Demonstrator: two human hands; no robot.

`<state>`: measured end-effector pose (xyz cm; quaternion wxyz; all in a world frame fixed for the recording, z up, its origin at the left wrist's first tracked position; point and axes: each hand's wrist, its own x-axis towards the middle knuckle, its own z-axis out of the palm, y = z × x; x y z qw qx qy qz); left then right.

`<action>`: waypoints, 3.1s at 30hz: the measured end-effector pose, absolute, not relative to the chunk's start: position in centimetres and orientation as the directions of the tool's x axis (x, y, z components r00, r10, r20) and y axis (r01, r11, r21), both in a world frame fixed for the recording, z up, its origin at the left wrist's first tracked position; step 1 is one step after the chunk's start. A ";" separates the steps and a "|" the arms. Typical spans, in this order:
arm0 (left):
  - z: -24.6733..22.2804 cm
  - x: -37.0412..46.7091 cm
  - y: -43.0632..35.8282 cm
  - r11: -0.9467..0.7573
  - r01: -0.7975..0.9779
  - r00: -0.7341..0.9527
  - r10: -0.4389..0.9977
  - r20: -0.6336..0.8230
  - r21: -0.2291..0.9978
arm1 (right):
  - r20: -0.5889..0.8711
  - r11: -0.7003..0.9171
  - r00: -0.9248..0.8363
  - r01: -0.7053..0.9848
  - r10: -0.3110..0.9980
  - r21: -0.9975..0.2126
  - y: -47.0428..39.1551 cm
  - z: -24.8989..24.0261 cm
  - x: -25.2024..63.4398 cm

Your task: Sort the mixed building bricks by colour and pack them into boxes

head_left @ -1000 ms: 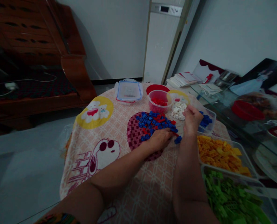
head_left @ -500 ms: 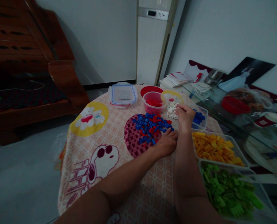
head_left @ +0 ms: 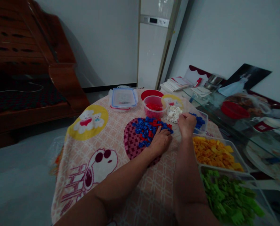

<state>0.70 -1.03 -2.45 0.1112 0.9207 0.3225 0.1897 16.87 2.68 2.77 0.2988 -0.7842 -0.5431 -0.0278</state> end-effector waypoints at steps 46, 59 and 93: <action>-2.0 -0.5 -1.9 -0.715 0.480 0.622 0.686 0.377 0.509 | 0.442 -0.372 0.545 0.828 0.712 -0.421 2.7 1.8 19.2; -1.9 -2.8 0.6 -0.660 0.470 0.396 0.751 0.529 0.586 | 0.312 -0.456 0.534 0.841 0.786 -0.291 1.4 2.6 20.2; -2.0 -5.6 5.0 -0.627 0.460 0.280 0.774 0.568 0.628 | 0.462 -0.193 0.516 0.790 0.721 -0.582 3.6 1.6 15.6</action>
